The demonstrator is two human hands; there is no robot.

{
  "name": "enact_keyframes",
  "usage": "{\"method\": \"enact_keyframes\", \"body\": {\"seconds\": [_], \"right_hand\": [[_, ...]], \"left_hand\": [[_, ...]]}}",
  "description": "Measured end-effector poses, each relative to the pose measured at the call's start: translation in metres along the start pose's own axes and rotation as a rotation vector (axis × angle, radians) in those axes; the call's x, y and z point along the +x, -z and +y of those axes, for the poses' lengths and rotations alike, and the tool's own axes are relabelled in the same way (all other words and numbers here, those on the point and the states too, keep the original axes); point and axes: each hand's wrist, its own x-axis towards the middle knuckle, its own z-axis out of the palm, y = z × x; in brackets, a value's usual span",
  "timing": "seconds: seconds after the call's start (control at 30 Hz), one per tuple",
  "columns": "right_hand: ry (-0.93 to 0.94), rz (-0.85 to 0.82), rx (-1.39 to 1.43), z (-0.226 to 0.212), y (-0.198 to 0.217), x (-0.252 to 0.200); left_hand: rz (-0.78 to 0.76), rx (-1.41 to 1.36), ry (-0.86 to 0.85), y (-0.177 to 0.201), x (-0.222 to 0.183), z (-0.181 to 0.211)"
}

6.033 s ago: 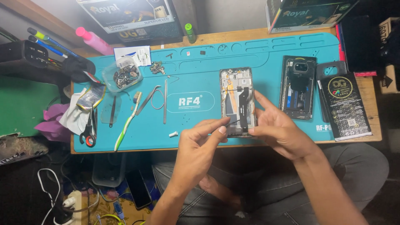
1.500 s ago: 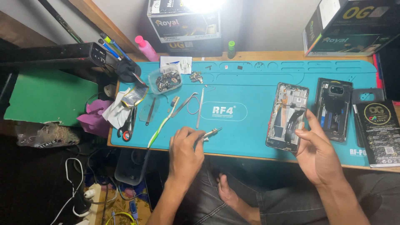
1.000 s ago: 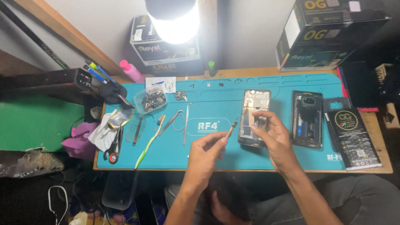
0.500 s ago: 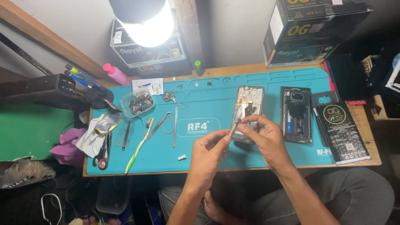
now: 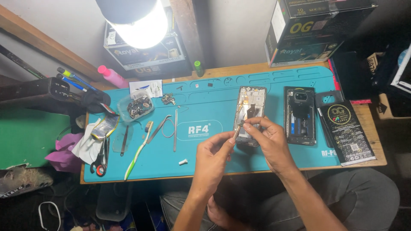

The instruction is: A person uses a screwdriver and tweezers to remove internal components and screws from a smartphone on a repair mat.

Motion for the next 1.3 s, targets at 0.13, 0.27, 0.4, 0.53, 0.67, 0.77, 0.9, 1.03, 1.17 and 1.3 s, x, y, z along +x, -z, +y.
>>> {"method": "enact_keyframes", "body": {"seconds": [0.13,0.27,0.4,0.53,0.67,0.77,0.9,1.03,1.17,1.3], "right_hand": [[-0.023,0.041,-0.011,-0.002,0.001,0.001],[-0.049,0.044,0.011,-0.001,0.004,0.002],[-0.045,0.022,0.053,-0.004,0.007,0.0],[-0.032,0.03,0.013,-0.004,0.008,-0.002],[-0.035,0.034,-0.01,-0.004,0.01,-0.004],[-0.043,0.036,-0.016,-0.008,0.01,-0.005],[-0.057,0.035,0.02,-0.006,0.013,-0.005],[-0.042,0.038,0.028,-0.004,0.014,-0.005],[-0.106,0.044,0.102,-0.007,0.015,-0.003],[-0.133,0.036,0.156,-0.004,0.02,-0.003]], "left_hand": [[0.045,0.201,-0.217,-0.006,-0.002,-0.002],[0.11,0.403,-0.399,-0.014,-0.007,0.005],[0.094,0.403,-0.387,-0.015,-0.006,0.001],[0.056,0.213,-0.17,-0.015,-0.003,-0.002],[0.035,0.04,-0.041,-0.014,0.0,-0.01],[0.009,0.014,-0.057,-0.013,0.003,-0.015],[0.011,-0.003,-0.043,-0.015,0.004,-0.017],[0.009,0.03,-0.048,-0.016,0.003,-0.015],[0.012,0.13,-0.144,-0.015,0.0,-0.015],[0.059,0.327,-0.338,-0.018,-0.014,-0.006]]}}
